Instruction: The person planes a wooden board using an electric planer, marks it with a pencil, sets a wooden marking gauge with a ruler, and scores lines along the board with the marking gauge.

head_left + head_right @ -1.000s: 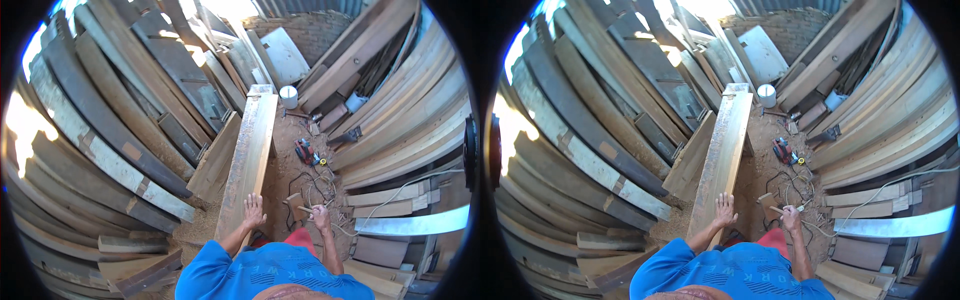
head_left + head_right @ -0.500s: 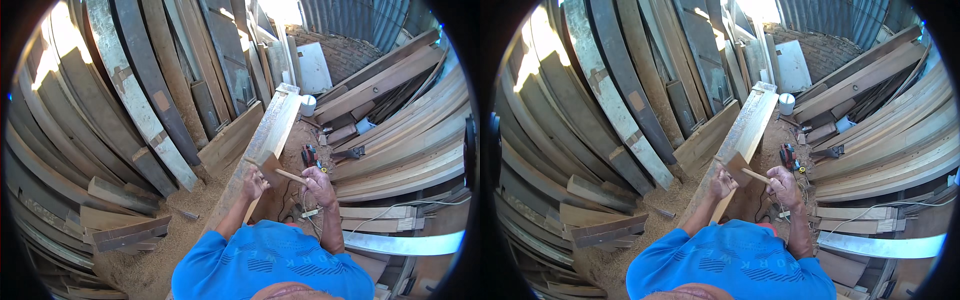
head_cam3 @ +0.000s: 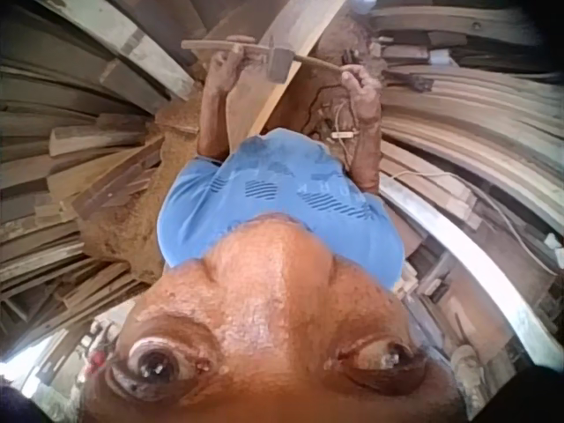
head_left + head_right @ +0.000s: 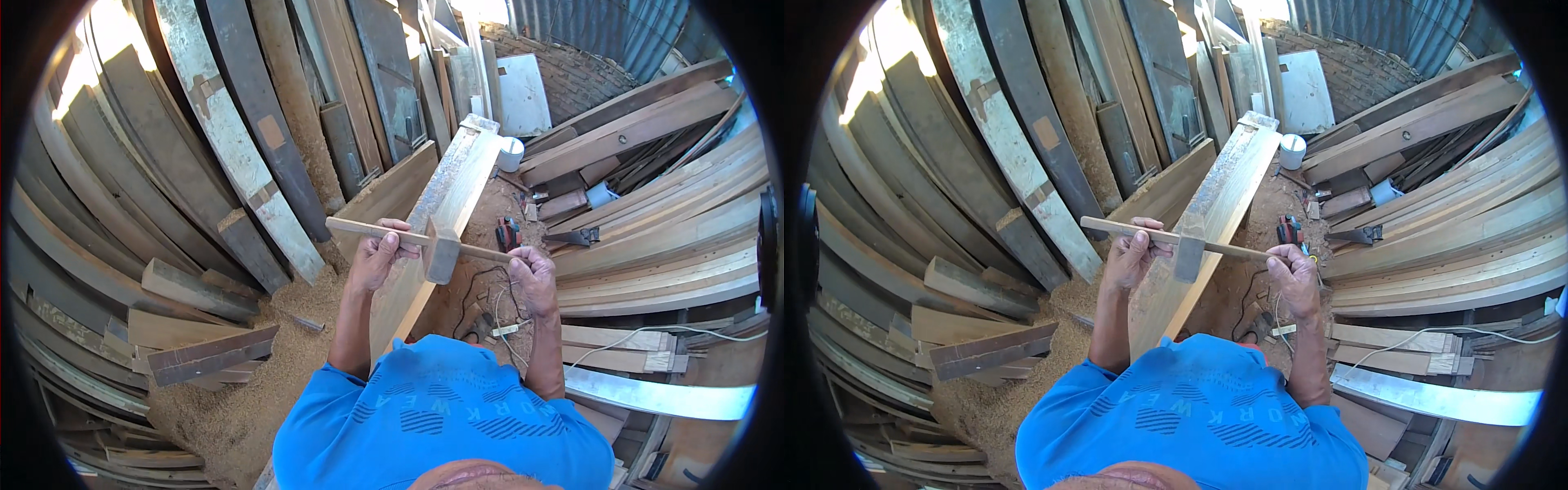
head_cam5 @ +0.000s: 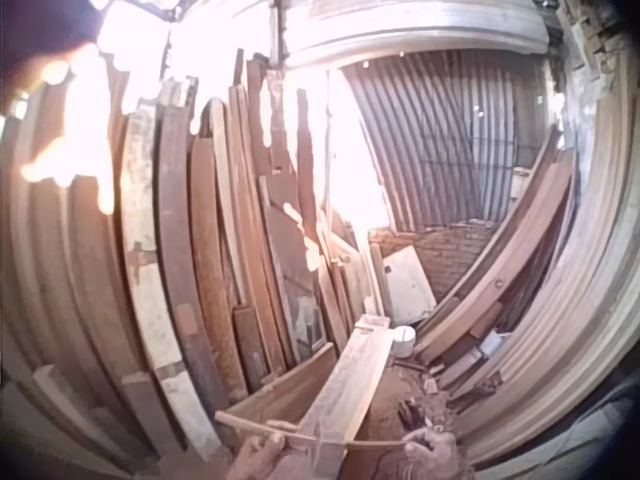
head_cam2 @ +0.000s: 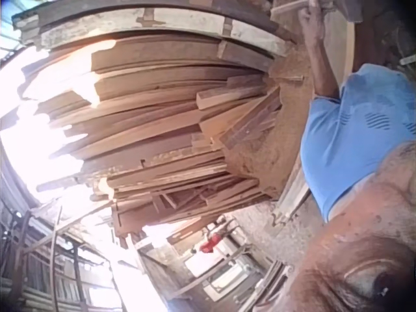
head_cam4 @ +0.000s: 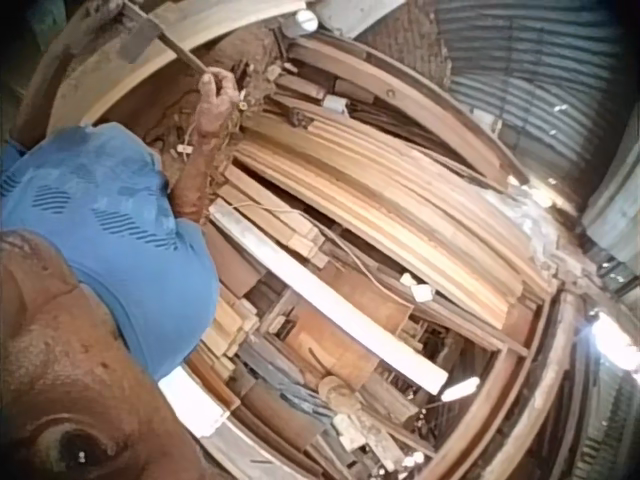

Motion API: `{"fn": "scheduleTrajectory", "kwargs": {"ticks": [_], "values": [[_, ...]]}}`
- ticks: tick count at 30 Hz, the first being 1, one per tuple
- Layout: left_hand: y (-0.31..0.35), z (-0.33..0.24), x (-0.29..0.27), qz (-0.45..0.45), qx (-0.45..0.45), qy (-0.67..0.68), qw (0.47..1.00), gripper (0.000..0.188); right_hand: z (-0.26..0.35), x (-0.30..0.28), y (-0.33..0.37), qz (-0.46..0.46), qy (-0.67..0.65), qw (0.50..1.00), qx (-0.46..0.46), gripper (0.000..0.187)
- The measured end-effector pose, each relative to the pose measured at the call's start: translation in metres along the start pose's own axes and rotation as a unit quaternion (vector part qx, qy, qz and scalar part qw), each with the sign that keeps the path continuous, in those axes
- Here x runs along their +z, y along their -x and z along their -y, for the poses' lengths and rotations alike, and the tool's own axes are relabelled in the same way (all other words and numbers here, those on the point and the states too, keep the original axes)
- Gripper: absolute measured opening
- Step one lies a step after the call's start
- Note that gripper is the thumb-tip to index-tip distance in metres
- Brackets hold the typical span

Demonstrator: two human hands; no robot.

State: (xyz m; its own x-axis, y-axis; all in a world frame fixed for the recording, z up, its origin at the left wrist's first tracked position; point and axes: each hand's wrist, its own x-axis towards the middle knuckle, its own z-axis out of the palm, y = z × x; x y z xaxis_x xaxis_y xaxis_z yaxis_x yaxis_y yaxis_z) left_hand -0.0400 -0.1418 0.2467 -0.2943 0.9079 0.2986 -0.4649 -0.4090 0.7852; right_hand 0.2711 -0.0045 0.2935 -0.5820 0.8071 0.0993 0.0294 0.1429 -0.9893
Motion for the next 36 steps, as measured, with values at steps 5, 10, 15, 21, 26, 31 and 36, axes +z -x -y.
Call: {"fn": "scheduleTrajectory", "kwargs": {"ticks": [5, 10, 15, 21, 26, 31, 36], "values": [[0.009, -0.023, 0.013, -0.033, 0.032, -0.045, 0.998, 0.034, 0.007, 0.001, -0.012, -0.004, 0.026, 0.999, -0.022, 0.020], [0.012, -0.040, 0.019, -0.048, 0.069, -0.020, 0.996, 0.032, 0.010, 0.006, -0.021, -0.003, -0.064, 0.998, -0.024, 0.019], [0.022, -0.035, 0.011, -0.073, 0.069, -0.045, 0.994, 0.032, -0.001, 0.006, -0.021, 0.017, -0.085, 0.996, -0.018, 0.021], [0.033, -0.034, 0.014, -0.096, 0.071, -0.070, 0.990, 0.032, -0.002, 0.008, -0.015, 0.033, -0.092, 0.995, -0.001, 0.026], [0.034, -0.034, 0.013, -0.120, 0.061, -0.074, 0.988, 0.029, -0.003, 0.003, -0.012, 0.019, -0.062, 0.998, -0.012, 0.026], [0.040, -0.037, -0.016, -0.212, 0.082, -0.054, 0.972, 0.026, 0.001, 0.003, -0.013, 0.029, -0.017, 0.999, -0.023, 0.025], [0.041, -0.026, -0.034, -0.221, 0.060, 0.014, 0.973, 0.021, 0.006, 0.000, -0.004, 0.037, -0.129, 0.991, -0.015, 0.032]]}}
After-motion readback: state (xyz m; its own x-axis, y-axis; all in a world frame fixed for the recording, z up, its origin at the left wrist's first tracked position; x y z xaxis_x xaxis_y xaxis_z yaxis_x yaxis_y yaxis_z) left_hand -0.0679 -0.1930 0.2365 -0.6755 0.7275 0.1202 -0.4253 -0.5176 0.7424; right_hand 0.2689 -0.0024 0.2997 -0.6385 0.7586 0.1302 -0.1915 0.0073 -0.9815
